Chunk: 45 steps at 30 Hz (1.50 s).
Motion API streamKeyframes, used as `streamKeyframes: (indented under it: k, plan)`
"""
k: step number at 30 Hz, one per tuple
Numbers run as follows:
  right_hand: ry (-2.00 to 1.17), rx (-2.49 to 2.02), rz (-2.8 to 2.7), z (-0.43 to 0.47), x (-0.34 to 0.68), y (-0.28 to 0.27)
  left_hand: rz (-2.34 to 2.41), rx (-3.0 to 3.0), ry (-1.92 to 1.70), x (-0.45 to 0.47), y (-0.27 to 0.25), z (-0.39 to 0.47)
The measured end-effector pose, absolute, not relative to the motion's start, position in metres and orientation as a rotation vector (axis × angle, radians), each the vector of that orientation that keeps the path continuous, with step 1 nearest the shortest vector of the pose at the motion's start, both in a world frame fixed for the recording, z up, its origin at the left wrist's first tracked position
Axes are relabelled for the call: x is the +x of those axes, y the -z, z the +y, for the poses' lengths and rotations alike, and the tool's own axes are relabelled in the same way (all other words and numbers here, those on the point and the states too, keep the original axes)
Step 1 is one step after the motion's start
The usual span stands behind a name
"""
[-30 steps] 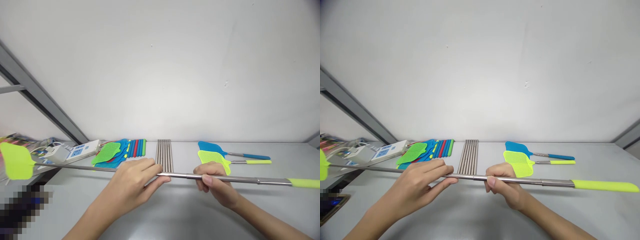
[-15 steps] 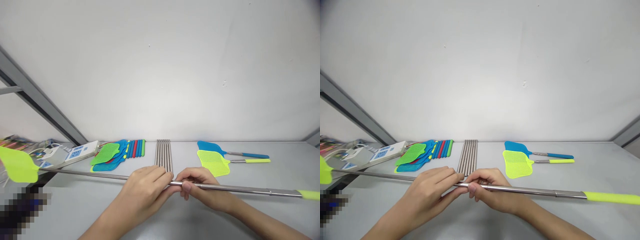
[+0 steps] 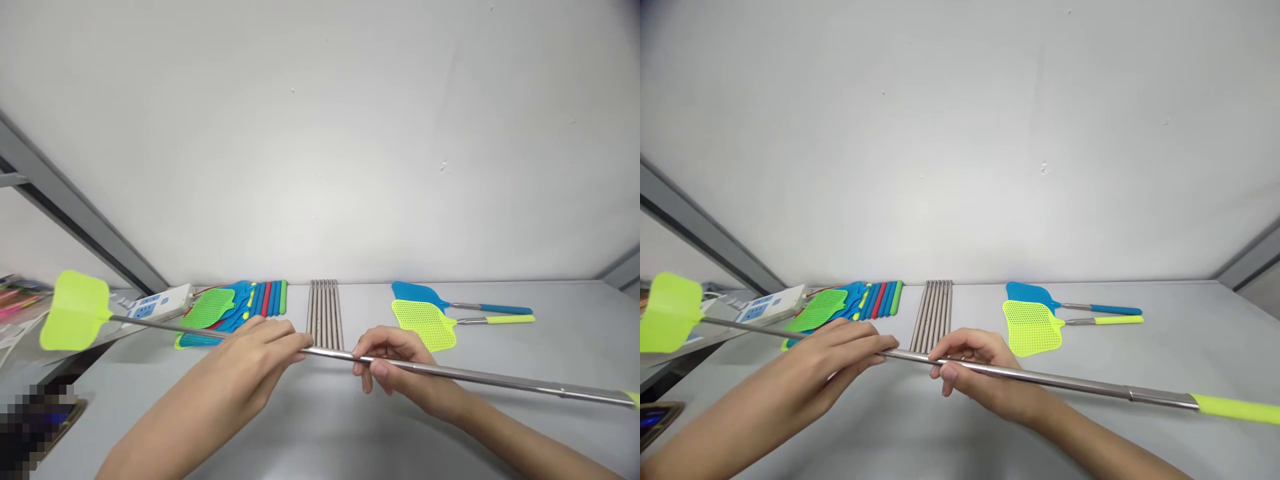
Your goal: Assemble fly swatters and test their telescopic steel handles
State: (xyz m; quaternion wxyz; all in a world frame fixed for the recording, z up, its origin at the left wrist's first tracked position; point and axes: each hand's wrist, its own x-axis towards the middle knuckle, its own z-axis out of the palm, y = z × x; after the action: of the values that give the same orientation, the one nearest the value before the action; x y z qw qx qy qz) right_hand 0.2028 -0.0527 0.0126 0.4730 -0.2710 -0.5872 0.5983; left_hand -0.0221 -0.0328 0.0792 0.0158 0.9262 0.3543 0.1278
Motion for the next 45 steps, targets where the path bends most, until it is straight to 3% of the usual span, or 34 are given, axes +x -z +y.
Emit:
streamKeyframes:
  k: [4,13,23,34,45]
  plan:
    - [-1.508,-0.651,-1.475,-0.054,0.202,-0.005,0.968,2.850,-0.191,-0.006,-0.075,-0.040]
    - [-1.521,-0.738,-1.369,-0.049,0.199,-0.003,0.948,2.869,-0.249,-0.001,-0.070,-0.032]
    - [-1.400,-0.546,-1.184,-0.041,0.209,0.001,1.575,2.593,-0.188,-0.070,-0.065,-0.008]
    - [-1.419,-0.767,-1.611,-0.051,0.203,-0.004,1.202,2.801,-0.058,-0.003,-0.069,-0.028]
    - [-1.549,-0.670,-1.291,-0.044,0.204,0.003,1.044,2.805,-0.260,-0.010,-0.066,-0.019]
